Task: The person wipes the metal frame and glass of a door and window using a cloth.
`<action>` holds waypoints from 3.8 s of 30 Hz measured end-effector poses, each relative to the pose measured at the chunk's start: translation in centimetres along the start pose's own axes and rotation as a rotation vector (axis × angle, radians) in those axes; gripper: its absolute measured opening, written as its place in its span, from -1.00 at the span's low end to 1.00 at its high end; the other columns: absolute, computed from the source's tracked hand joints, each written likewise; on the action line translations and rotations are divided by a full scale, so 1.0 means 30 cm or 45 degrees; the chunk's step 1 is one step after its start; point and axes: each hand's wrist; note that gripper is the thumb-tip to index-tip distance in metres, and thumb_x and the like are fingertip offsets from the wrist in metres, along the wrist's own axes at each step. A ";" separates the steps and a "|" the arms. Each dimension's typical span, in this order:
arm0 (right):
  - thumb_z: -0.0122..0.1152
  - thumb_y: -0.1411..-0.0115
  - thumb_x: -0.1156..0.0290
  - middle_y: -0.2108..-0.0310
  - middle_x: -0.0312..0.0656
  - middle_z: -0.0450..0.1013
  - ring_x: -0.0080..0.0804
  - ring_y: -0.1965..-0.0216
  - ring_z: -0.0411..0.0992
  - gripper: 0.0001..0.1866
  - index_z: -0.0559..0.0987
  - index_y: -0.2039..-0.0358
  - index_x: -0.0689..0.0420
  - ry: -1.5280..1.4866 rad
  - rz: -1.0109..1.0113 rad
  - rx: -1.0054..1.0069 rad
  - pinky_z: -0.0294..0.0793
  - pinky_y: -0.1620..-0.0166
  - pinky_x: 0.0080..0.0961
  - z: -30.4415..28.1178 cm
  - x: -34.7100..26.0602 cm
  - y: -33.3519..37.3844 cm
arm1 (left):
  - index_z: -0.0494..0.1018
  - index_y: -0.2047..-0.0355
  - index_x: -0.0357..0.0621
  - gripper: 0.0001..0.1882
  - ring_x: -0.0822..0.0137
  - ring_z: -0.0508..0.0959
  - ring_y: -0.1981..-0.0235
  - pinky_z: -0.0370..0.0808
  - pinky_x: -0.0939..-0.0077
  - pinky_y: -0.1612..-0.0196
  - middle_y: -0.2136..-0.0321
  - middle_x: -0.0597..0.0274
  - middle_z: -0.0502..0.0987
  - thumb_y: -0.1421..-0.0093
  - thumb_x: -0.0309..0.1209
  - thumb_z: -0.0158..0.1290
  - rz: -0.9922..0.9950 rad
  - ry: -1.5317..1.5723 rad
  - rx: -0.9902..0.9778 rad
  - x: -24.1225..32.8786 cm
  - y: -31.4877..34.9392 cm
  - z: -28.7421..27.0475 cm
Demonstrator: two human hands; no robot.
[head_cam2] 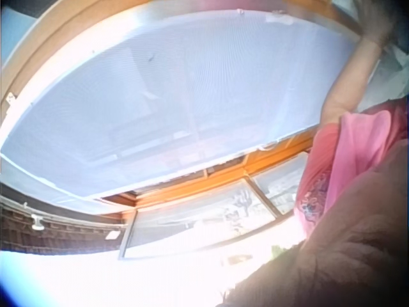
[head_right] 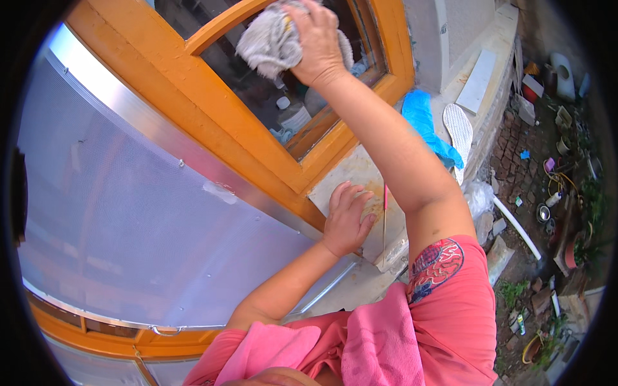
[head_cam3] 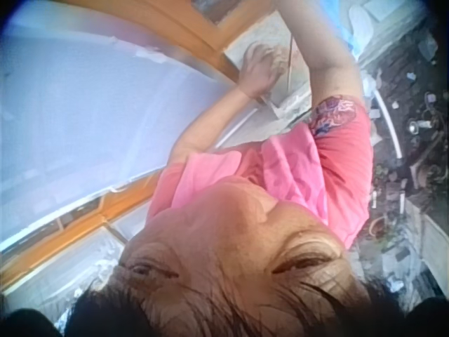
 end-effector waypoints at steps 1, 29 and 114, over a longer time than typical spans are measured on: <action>0.49 -0.02 0.14 -0.18 -0.04 0.32 0.10 -0.20 0.22 -0.31 0.48 -0.18 -0.03 0.158 0.129 0.059 0.25 -0.26 -0.09 -0.004 0.113 -0.033 | 0.47 -0.08 -0.15 -0.54 -0.25 0.26 -0.27 0.22 -0.06 -0.33 -0.13 -0.06 0.39 -0.19 -0.27 0.18 0.017 0.013 0.009 0.007 -0.012 0.010; 0.23 -0.20 0.32 -0.08 -0.02 0.39 0.12 -0.15 0.29 -0.52 0.47 -0.15 0.03 0.496 0.360 0.246 0.31 -0.23 -0.06 0.023 0.460 -0.181 | 0.45 -0.10 -0.16 -0.53 -0.25 0.28 -0.24 0.20 -0.02 -0.32 -0.10 -0.05 0.40 -0.20 -0.27 0.14 0.070 0.051 0.019 -0.005 -0.028 0.002; 0.30 -0.10 0.39 -0.25 0.11 0.25 0.14 -0.32 0.16 -0.28 0.31 -0.29 0.16 -0.083 0.872 -0.461 0.12 -0.40 -0.18 -0.120 -0.162 0.605 | 0.47 0.00 -0.21 -0.53 -0.18 0.35 -0.14 0.27 -0.02 -0.26 0.00 -0.06 0.45 -0.09 -0.29 0.20 0.030 0.091 0.144 -0.023 -0.018 0.028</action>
Point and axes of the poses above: each hand's wrist, its own y-axis away from the middle knuckle, its own z-axis out of the palm, x = y × z
